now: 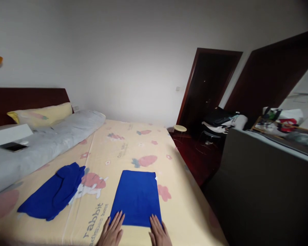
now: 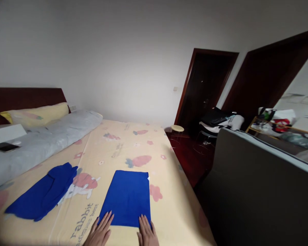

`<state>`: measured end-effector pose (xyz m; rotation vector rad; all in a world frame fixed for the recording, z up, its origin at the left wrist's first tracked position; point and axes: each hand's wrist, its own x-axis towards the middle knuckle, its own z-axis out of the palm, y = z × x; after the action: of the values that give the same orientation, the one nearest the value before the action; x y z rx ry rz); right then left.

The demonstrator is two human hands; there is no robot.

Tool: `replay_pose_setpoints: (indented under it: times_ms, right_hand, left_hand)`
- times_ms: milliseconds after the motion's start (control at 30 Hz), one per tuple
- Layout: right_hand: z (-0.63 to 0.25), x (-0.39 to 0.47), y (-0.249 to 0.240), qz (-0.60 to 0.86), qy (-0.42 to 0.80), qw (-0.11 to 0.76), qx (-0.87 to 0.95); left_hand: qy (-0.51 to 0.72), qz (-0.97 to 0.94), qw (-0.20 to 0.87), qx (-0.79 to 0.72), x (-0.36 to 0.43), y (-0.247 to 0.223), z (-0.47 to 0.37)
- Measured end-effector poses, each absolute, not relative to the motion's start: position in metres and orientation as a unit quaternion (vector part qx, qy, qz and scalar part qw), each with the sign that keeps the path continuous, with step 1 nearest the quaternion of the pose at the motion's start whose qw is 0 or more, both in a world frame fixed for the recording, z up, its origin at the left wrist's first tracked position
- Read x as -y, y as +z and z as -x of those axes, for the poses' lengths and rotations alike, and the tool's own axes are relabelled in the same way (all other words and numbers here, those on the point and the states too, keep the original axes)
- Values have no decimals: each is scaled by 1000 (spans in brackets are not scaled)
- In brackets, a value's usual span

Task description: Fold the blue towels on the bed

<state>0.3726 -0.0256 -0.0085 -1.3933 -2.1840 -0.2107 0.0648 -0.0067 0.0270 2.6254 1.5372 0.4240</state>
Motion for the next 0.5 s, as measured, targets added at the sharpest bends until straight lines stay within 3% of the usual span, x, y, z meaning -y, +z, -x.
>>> replay_pose_setpoints:
  times_ms: [233,367,500]
  right_hand:
    - [-412,11,-2,499,-95,223,832]
    - [-404,6,16,551,-107,232,794]
    - [-401,9,29,572,-37,274,772]
  left_hand:
    - [152,-872,-14,-465,-15,26,-28]
    - [159,-828,-39,-536,-22,28,-22]
    - [168,-814,45,-555,-20,44,-16]
